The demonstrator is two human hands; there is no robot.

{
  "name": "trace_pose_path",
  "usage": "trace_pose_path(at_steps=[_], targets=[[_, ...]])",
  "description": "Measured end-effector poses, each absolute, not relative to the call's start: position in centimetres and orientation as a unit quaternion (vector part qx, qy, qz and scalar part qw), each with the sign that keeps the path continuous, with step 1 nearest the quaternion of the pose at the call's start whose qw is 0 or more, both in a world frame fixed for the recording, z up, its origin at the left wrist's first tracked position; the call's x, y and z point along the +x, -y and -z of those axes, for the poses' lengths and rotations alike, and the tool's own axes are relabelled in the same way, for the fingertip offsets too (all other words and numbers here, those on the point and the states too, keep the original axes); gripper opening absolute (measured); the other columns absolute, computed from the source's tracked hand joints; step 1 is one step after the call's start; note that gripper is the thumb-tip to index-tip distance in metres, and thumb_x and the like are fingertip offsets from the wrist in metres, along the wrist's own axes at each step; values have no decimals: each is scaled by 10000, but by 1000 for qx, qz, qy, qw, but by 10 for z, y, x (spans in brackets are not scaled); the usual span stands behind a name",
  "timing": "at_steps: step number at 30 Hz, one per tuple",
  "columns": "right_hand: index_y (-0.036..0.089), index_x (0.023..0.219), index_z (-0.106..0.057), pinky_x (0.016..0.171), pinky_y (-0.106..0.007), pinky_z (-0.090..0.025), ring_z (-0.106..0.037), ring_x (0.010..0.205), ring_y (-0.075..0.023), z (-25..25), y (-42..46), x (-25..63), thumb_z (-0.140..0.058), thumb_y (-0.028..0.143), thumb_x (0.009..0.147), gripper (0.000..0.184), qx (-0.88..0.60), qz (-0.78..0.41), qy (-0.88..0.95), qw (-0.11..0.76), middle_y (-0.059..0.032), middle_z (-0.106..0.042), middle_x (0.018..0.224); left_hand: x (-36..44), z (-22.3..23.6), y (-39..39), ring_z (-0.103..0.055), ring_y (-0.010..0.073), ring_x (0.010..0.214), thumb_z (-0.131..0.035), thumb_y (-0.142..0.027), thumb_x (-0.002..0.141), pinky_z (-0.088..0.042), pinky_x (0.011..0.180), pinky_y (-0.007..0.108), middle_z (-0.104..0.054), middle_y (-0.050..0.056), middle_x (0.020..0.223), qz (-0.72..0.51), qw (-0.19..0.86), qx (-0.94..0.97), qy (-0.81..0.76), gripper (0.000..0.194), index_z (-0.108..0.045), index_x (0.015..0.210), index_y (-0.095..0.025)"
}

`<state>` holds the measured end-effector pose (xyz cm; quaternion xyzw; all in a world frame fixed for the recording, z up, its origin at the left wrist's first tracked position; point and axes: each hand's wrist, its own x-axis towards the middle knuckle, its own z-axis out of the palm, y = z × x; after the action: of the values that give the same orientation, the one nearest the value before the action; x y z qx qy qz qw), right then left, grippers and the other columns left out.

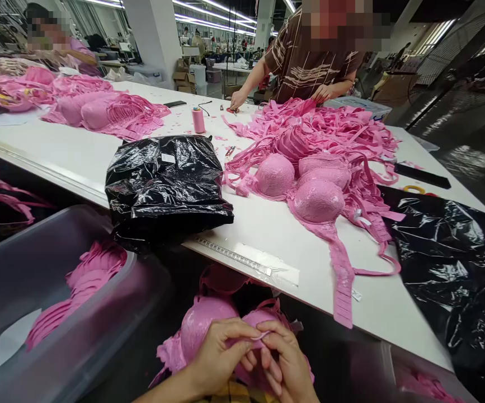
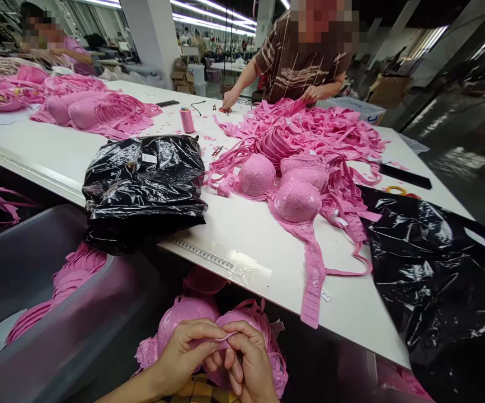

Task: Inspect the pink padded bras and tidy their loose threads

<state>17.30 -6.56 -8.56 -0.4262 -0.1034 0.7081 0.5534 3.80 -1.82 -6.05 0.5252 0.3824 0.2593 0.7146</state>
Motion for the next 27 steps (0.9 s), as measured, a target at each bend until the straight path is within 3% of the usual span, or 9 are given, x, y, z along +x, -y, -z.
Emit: trace_pose_path(at_steps=[4, 7, 10, 13, 17, 21, 24, 27], targets=[[185, 687, -631, 207, -112, -163, -208, 191, -12, 81, 62, 173, -680, 250, 570, 143, -398, -742, 12, 539, 81, -482, 310, 26, 44, 14, -613, 228, 939, -536, -236, 845, -472, 864, 329, -672, 109, 1010, -232, 574, 730, -288, 293, -634, 1120, -204], [184, 702, -607, 212, -109, -146, -193, 206, -8, 80, 62, 172, -678, 242, 567, 163, -408, -751, -5, 519, 93, -468, 323, 18, 43, 14, -581, 248, 1027, -501, -220, 860, -438, 917, 336, -654, 114, 1090, -210, 542, 765, -276, 338, -602, 1183, -217], [177, 723, -598, 222, -101, -149, -179, 236, 3, 80, 63, 170, -699, 253, 590, 183, -415, -751, 9, 513, 86, -488, 357, 12, 49, 16, -610, 258, 966, -457, -231, 878, -454, 882, 346, -679, 129, 1024, -220, 533, 759, -302, 311, -649, 1119, -194], [161, 862, -614, 238, -99, -223, -247, 258, -1, 80, 63, 170, -728, 310, 637, 293, -405, -758, 73, 506, 53, -561, 440, 12, 52, 18, -638, 250, 873, -455, -228, 872, -479, 820, 339, -700, 139, 941, -245, 509, 754, -335, 293, -681, 1049, -168], [175, 1067, -570, 286, -134, -340, -432, 298, -47, 83, 66, 175, -708, 389, 706, 442, -390, -758, 216, 476, -1, -650, 597, 15, 52, 19, -604, 175, 498, -538, -315, 825, -474, 496, 262, -658, 64, 574, -229, 596, 615, -462, 241, -691, 931, -161], [228, 982, -621, 335, -154, -376, -483, 338, -58, 79, 67, 182, -643, 361, 784, 240, -449, -653, 364, 490, 10, -636, 646, 17, 52, 20, -483, 112, 308, -638, -406, 725, -339, 342, 190, -541, -22, 379, -218, 725, 439, -485, 311, -629, 876, -135], [235, 879, -671, 393, -196, -439, -529, 407, -87, 69, 63, 186, -631, 317, 793, 124, -487, -549, 478, 483, -17, -656, 725, 17, 50, 21, -481, 100, 299, -676, -452, 671, -328, 335, 174, -558, -23, 383, -232, 748, 406, -471, 383, -602, 858, -126], [228, 783, -674, 572, -258, -514, -603, 597, -156, 61, 58, 188, -625, 292, 792, 81, -507, -446, 562, 478, -33, -653, 740, 17, 48, 22, -492, 103, 308, -689, -468, 651, -359, 339, 181, -571, -16, 399, -229, 750, 398, -476, 421, -611, 865, -114]])
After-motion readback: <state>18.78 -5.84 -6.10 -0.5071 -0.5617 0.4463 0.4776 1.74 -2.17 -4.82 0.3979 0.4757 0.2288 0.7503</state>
